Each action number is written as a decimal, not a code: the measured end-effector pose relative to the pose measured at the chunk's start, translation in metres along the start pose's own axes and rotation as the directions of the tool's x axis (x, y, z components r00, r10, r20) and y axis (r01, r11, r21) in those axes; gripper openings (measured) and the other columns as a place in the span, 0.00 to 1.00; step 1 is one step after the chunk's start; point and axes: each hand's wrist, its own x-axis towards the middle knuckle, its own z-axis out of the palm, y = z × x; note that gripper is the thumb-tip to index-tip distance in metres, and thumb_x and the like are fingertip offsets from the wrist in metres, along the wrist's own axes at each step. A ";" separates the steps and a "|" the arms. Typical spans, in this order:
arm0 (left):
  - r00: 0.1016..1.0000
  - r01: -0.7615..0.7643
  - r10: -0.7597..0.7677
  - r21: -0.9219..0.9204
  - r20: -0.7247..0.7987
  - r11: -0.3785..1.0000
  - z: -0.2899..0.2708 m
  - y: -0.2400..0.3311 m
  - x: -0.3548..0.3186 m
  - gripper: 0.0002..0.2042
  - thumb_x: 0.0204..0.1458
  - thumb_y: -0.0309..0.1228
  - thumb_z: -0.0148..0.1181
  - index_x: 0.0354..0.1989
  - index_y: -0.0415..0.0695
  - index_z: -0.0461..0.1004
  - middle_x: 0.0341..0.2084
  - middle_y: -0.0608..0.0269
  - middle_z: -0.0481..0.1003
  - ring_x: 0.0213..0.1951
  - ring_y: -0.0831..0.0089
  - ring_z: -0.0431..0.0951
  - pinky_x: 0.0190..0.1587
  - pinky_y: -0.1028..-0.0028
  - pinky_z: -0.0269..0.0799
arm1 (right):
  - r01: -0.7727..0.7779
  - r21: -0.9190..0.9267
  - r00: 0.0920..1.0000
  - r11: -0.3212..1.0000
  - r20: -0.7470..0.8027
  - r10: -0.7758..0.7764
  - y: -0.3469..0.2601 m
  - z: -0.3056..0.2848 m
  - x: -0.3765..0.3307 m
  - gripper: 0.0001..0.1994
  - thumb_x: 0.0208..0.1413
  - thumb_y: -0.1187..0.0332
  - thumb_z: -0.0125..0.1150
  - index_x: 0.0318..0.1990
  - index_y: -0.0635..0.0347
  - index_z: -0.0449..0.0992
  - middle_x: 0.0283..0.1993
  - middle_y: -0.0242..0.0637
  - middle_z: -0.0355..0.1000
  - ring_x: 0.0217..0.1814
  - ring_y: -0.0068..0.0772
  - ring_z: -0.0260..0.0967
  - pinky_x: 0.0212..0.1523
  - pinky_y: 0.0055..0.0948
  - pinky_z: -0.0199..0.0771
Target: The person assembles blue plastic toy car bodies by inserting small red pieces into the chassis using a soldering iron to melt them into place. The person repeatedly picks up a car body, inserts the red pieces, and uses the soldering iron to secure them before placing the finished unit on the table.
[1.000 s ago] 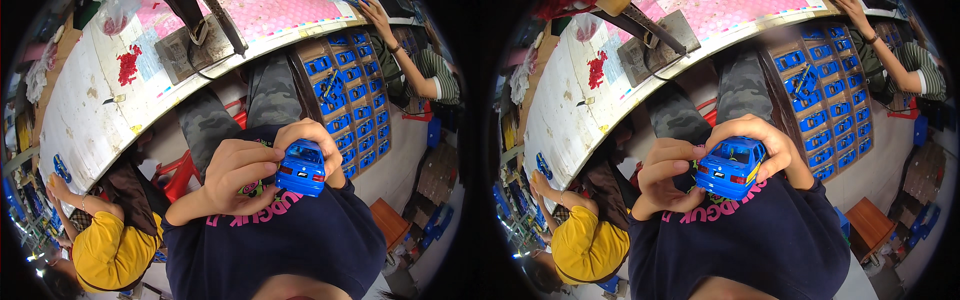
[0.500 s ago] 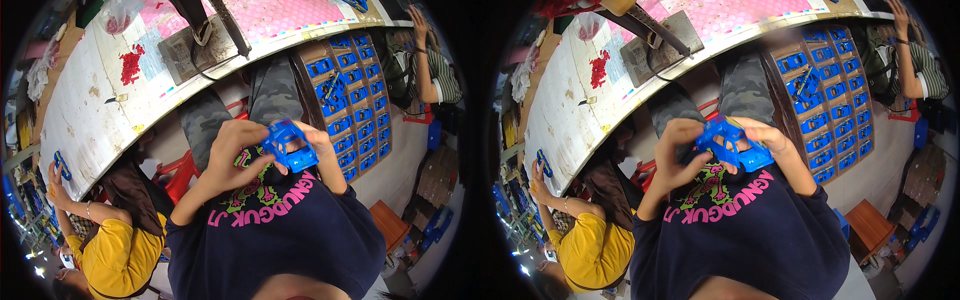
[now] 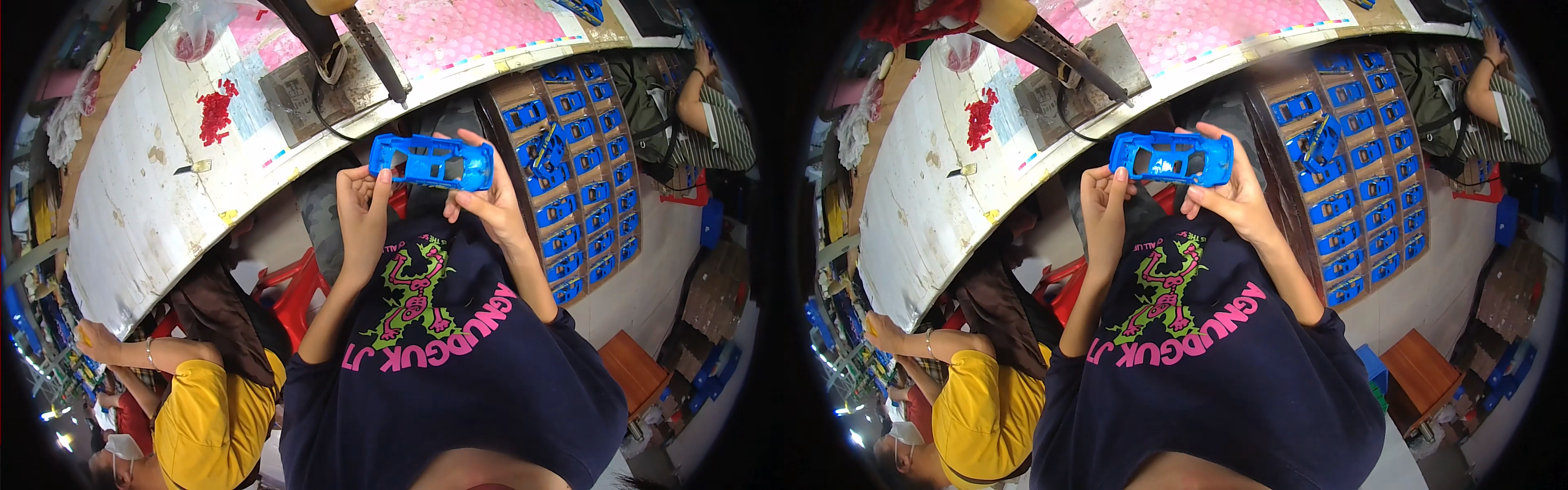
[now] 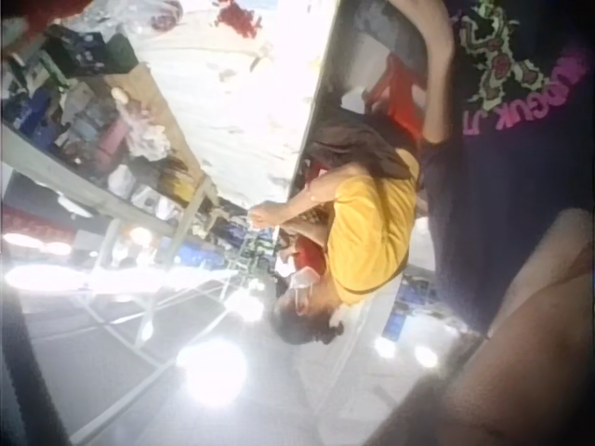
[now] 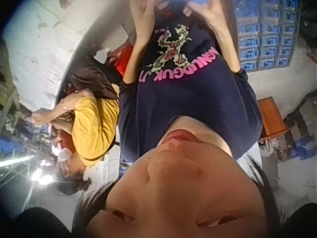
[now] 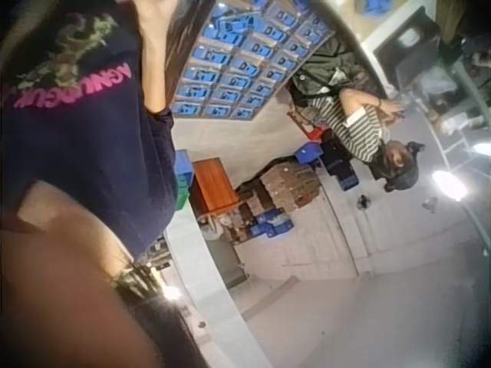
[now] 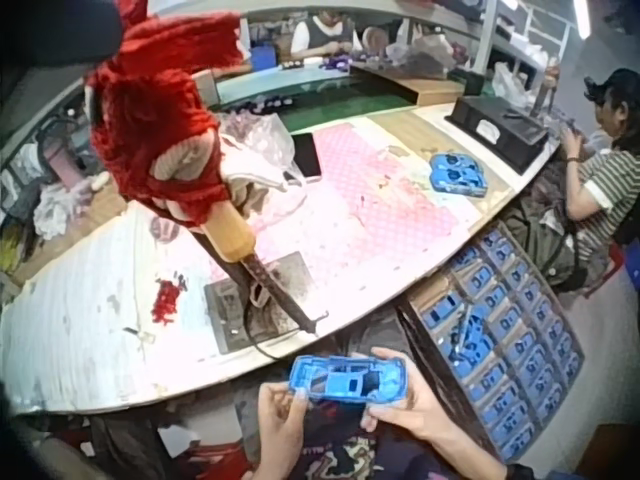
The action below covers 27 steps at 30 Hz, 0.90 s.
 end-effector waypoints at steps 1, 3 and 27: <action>1.000 -0.019 0.019 0.025 0.008 0.999 0.002 0.002 0.001 0.09 0.55 0.31 0.46 0.38 0.38 0.61 0.27 0.65 0.68 0.30 0.83 0.66 0.34 0.83 0.60 | 0.015 -0.049 1.000 0.999 -0.015 -0.016 -0.004 0.001 0.004 0.31 0.46 0.79 0.55 0.58 0.63 0.47 0.59 0.48 0.52 0.29 0.27 0.69 0.27 0.22 0.72; 0.999 0.003 -0.003 -0.009 0.033 1.000 0.003 0.009 0.003 0.10 0.56 0.32 0.43 0.39 0.38 0.61 0.28 0.63 0.67 0.31 0.82 0.66 0.35 0.83 0.60 | 0.053 -0.122 0.997 0.991 -0.045 -0.059 -0.012 0.005 0.010 0.27 0.47 0.79 0.56 0.54 0.65 0.52 0.56 0.47 0.57 0.27 0.20 0.67 0.25 0.18 0.70; 0.993 0.035 0.004 -0.324 0.119 0.945 0.023 0.040 0.027 0.26 0.54 0.39 0.31 0.52 0.27 0.56 0.29 0.65 0.60 0.34 0.77 0.58 0.36 0.80 0.54 | 0.469 -0.658 0.840 0.590 0.124 -0.529 -0.059 0.015 0.042 0.30 0.32 0.72 0.69 0.47 0.65 0.63 0.45 0.41 0.69 0.41 0.24 0.68 0.45 0.25 0.67</action>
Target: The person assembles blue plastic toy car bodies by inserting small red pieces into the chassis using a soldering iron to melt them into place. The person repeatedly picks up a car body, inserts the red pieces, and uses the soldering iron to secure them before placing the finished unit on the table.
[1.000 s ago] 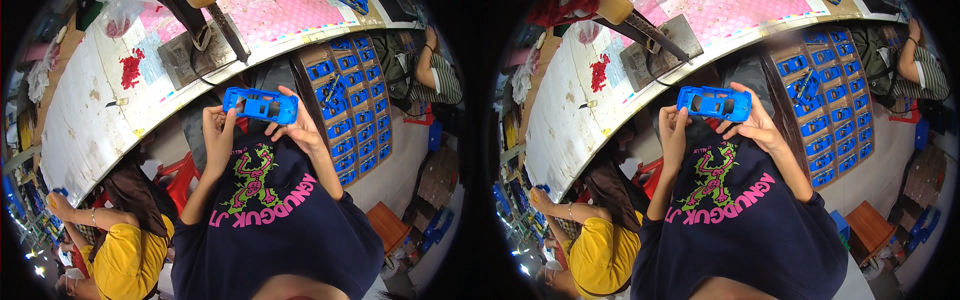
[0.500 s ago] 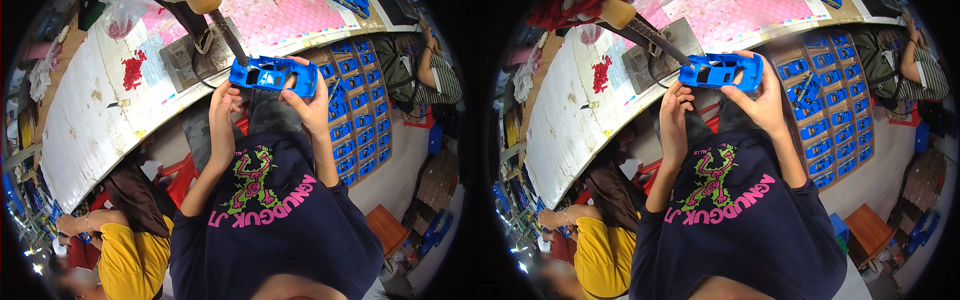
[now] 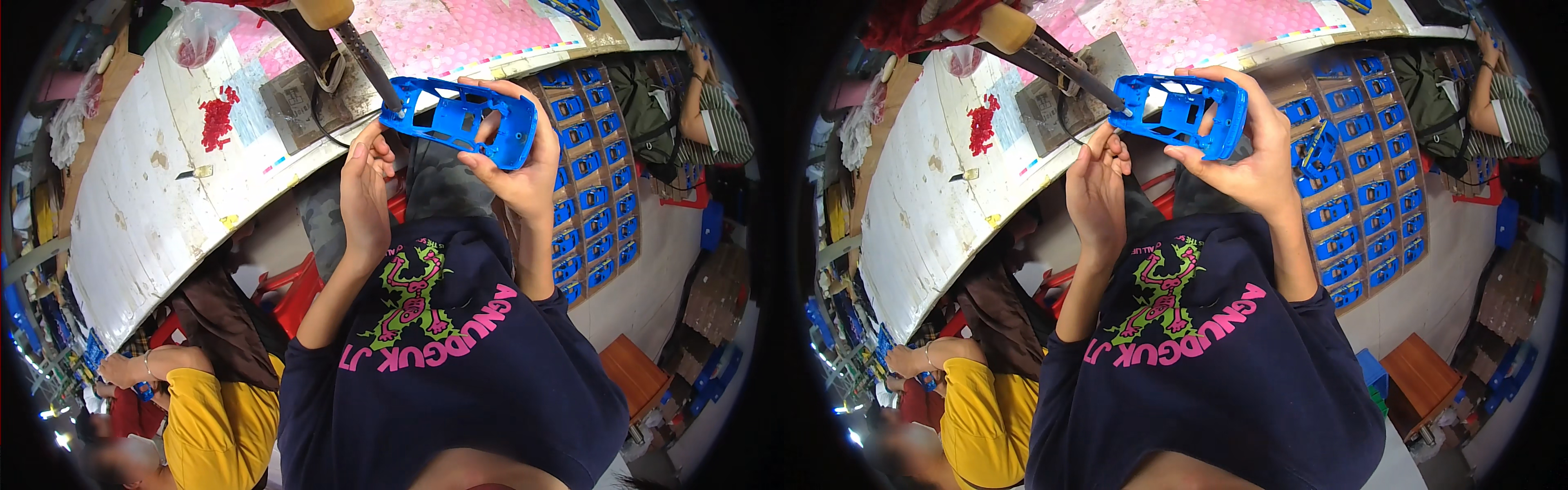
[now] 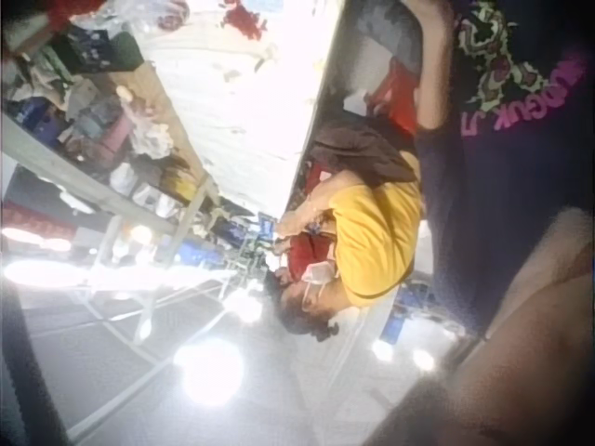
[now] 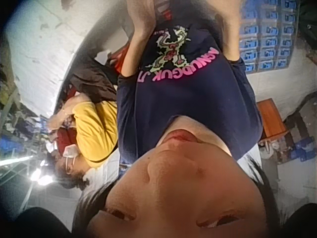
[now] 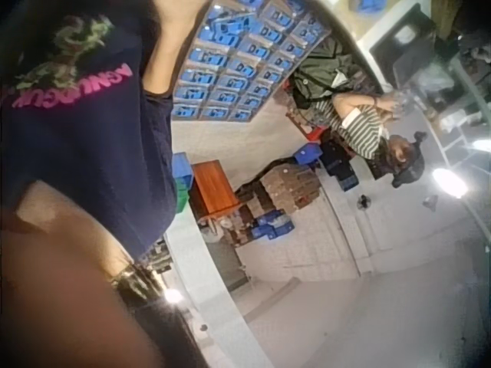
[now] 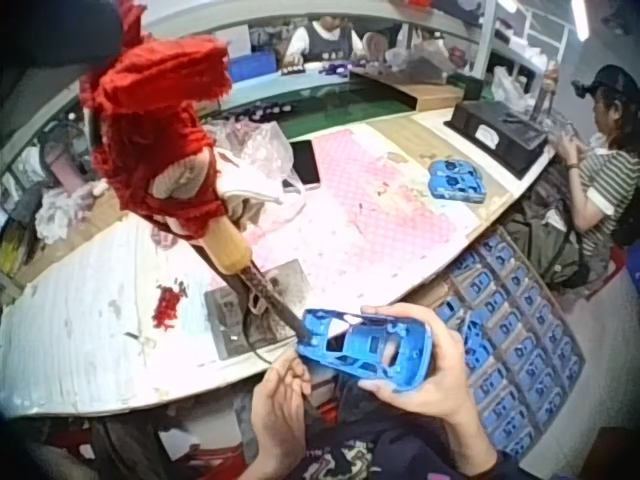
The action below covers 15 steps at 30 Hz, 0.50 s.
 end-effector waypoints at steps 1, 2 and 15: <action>1.000 -0.001 0.001 -0.009 -0.002 1.000 0.001 0.000 0.000 0.26 0.54 0.39 0.31 0.52 0.26 0.56 0.29 0.65 0.60 0.34 0.77 0.58 0.36 0.80 0.54 | 0.004 -0.011 1.000 1.000 0.005 -0.003 -0.002 0.000 0.001 0.30 0.32 0.71 0.70 0.47 0.65 0.63 0.45 0.41 0.69 0.42 0.26 0.68 0.45 0.26 0.67; 1.000 0.000 0.000 -0.026 0.004 1.000 0.000 0.000 0.001 0.26 0.54 0.39 0.31 0.52 0.26 0.56 0.30 0.65 0.60 0.34 0.77 0.58 0.37 0.80 0.54 | 0.007 -0.022 1.000 1.000 0.009 -0.007 -0.003 0.000 0.001 0.30 0.32 0.71 0.70 0.47 0.65 0.63 0.45 0.41 0.69 0.44 0.28 0.68 0.45 0.26 0.67; 0.999 -0.029 0.032 -0.113 0.022 0.993 0.004 -0.002 0.003 0.27 0.54 0.40 0.30 0.52 0.26 0.56 0.30 0.64 0.58 0.34 0.76 0.58 0.37 0.78 0.53 | 0.062 -0.129 0.998 0.990 0.029 -0.059 -0.012 -0.001 0.003 0.31 0.30 0.67 0.72 0.46 0.64 0.65 0.44 0.42 0.70 0.45 0.33 0.69 0.44 0.26 0.69</action>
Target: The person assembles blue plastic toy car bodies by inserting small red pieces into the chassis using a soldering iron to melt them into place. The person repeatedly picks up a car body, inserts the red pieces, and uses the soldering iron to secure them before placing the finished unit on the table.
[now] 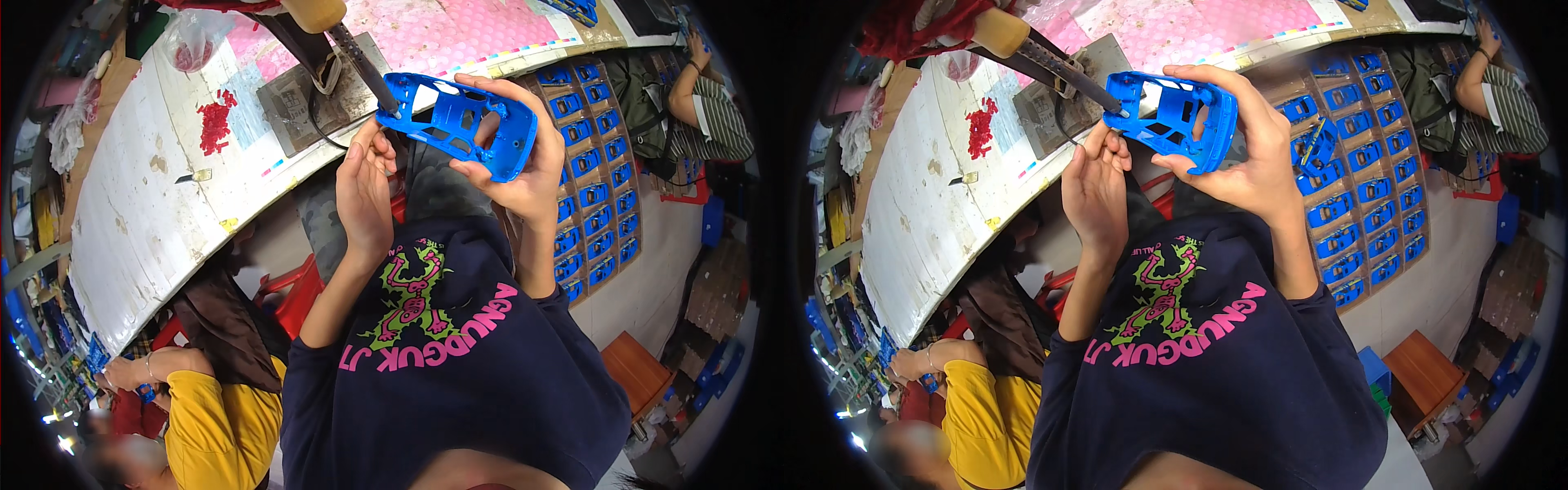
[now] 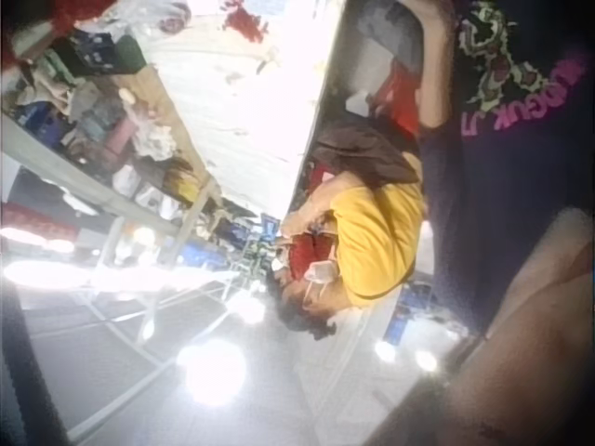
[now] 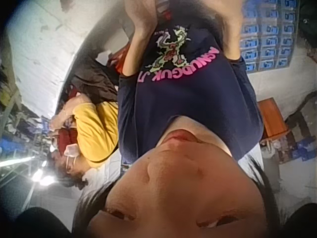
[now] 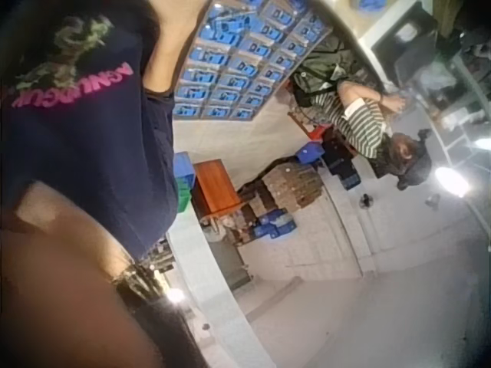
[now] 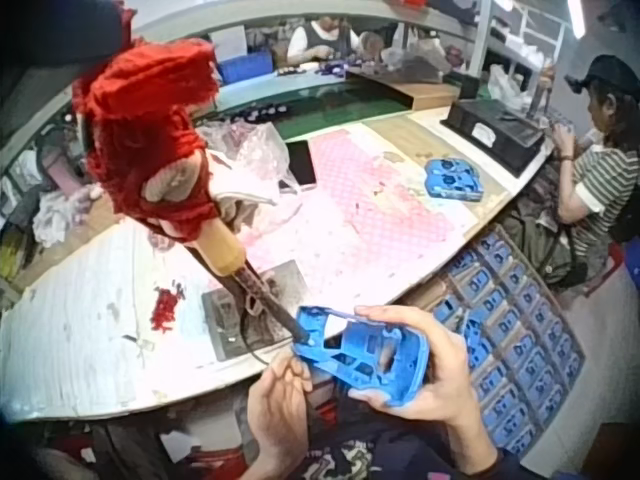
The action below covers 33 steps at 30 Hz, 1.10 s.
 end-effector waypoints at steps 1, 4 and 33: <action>1.000 0.000 0.000 -0.010 -0.004 1.000 0.000 0.000 0.000 0.27 0.54 0.40 0.29 0.51 0.26 0.56 0.30 0.64 0.58 0.34 0.75 0.58 0.37 0.78 0.53 | 0.005 -0.007 1.000 1.000 0.000 -0.005 0.000 0.000 0.000 0.31 0.30 0.67 0.72 0.46 0.64 0.65 0.44 0.42 0.69 0.45 0.33 0.69 0.44 0.26 0.68; 1.000 0.001 -0.002 -0.018 -0.011 1.000 0.001 0.000 -0.001 0.27 0.54 0.40 0.29 0.51 0.26 0.56 0.30 0.64 0.58 0.34 0.75 0.58 0.38 0.78 0.53 | 0.068 -0.046 0.998 0.997 0.007 -0.068 0.000 0.000 0.002 0.31 0.29 0.65 0.72 0.45 0.65 0.66 0.44 0.42 0.69 0.45 0.35 0.69 0.44 0.28 0.68; 1.000 0.001 -0.001 -0.028 0.008 1.000 0.004 -0.001 -0.001 0.28 0.54 0.42 0.31 0.51 0.26 0.55 0.29 0.65 0.58 0.33 0.76 0.57 0.37 0.78 0.53 | 0.074 -0.109 0.997 0.991 0.009 -0.073 -0.003 0.000 0.002 0.31 0.30 0.63 0.72 0.44 0.65 0.67 0.43 0.42 0.70 0.45 0.38 0.69 0.45 0.29 0.69</action>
